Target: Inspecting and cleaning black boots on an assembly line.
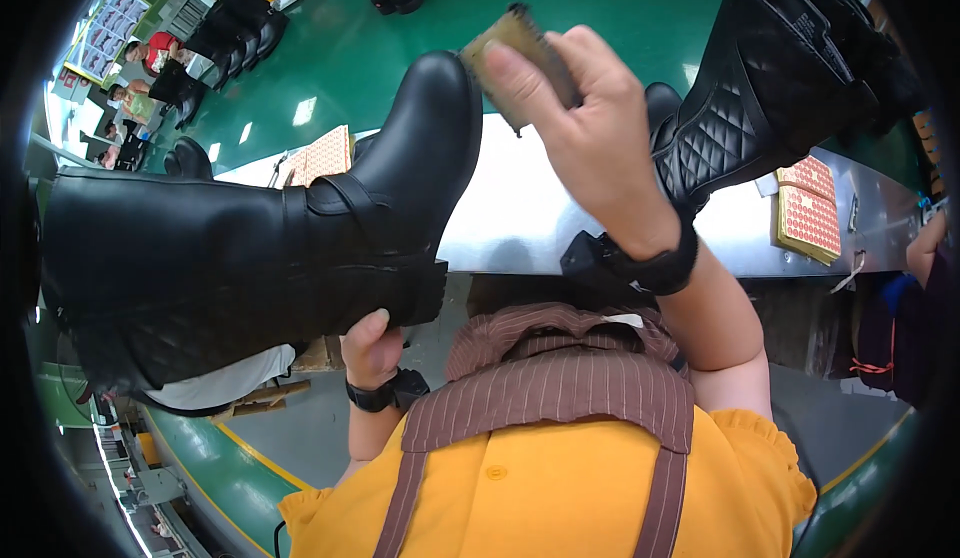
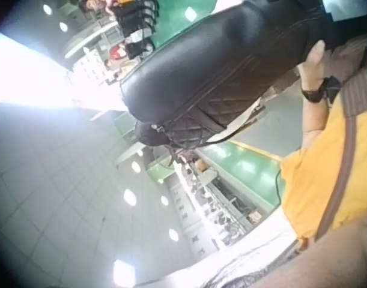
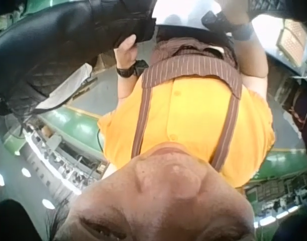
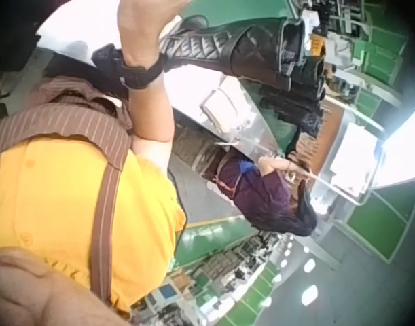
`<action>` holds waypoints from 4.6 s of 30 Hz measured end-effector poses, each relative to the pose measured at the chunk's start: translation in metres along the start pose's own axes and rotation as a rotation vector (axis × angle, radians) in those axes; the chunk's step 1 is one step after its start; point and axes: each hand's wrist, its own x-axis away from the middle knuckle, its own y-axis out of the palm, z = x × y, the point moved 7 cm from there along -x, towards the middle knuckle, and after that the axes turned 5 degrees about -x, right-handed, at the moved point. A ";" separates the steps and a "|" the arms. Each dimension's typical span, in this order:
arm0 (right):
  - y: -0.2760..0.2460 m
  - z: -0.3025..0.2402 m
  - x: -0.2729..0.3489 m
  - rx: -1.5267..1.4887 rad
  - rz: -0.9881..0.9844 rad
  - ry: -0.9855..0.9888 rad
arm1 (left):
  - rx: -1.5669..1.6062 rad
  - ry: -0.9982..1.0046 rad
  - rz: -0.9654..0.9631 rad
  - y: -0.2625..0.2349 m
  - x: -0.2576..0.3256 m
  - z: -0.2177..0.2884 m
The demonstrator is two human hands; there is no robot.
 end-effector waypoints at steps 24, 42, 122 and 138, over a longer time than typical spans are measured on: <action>-0.002 -0.007 0.024 -0.455 -0.251 0.421 | 0.146 -0.075 -0.192 -0.047 -0.051 -0.030; -0.014 -0.035 0.010 -0.214 -0.178 0.388 | 0.208 -0.375 -0.063 -0.034 -0.047 -0.031; -0.117 0.130 0.081 -1.641 -0.039 0.774 | 0.249 -0.475 -0.448 0.177 -0.137 -0.100; -0.122 0.076 0.079 -0.976 0.375 0.763 | 0.514 -0.385 -0.155 0.132 -0.137 -0.102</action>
